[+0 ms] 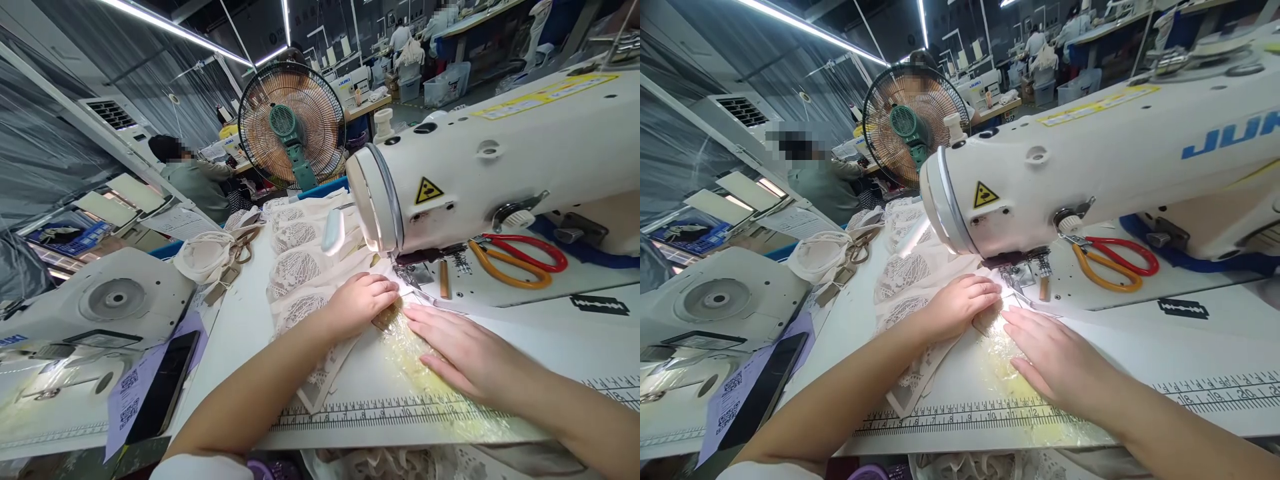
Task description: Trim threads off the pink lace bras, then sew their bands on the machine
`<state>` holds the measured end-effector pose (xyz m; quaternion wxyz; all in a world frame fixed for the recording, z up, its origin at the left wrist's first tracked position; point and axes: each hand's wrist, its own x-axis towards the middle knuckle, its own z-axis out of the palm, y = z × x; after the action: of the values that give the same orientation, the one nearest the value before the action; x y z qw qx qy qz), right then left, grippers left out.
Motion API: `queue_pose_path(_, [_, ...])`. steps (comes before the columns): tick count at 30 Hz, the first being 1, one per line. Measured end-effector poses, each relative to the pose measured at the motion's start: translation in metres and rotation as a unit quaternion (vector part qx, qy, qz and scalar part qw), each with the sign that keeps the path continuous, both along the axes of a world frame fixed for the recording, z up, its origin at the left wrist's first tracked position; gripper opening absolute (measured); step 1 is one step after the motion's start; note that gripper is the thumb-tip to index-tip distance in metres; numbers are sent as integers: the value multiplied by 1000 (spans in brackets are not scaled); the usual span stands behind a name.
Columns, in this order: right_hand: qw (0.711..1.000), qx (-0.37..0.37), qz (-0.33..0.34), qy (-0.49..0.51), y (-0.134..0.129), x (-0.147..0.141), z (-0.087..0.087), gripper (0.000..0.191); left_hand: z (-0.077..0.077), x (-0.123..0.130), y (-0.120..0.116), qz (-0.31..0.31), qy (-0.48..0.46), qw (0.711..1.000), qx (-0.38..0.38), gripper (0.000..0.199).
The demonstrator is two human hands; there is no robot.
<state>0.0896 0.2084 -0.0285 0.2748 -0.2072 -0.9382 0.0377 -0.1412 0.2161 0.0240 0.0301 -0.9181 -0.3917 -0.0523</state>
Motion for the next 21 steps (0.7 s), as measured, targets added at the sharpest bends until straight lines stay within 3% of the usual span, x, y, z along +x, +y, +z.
queue_pose_path(9, [1000,-9,9,-6,0,0,1,37,-3,-7,15,19,19,1000,14,30])
queue_pose_path(13, [1000,-17,12,-5,2,-2,1,36,10,-3,11,45,53,997,21,30])
queue_pose_path(15, [999,-24,17,13,2,-3,6,34,26,4,-4,98,85,991,14,28])
queue_pose_path(17, [998,-35,28,47,-3,1,15,32,45,12,-31,192,135,972,-26,26])
queue_pose_path(19, [995,-70,40,67,-16,11,24,29,62,19,-63,290,189,932,-108,24])
queue_pose_path(21, [989,-122,62,62,-36,28,25,29,72,20,-94,338,220,893,-202,25])
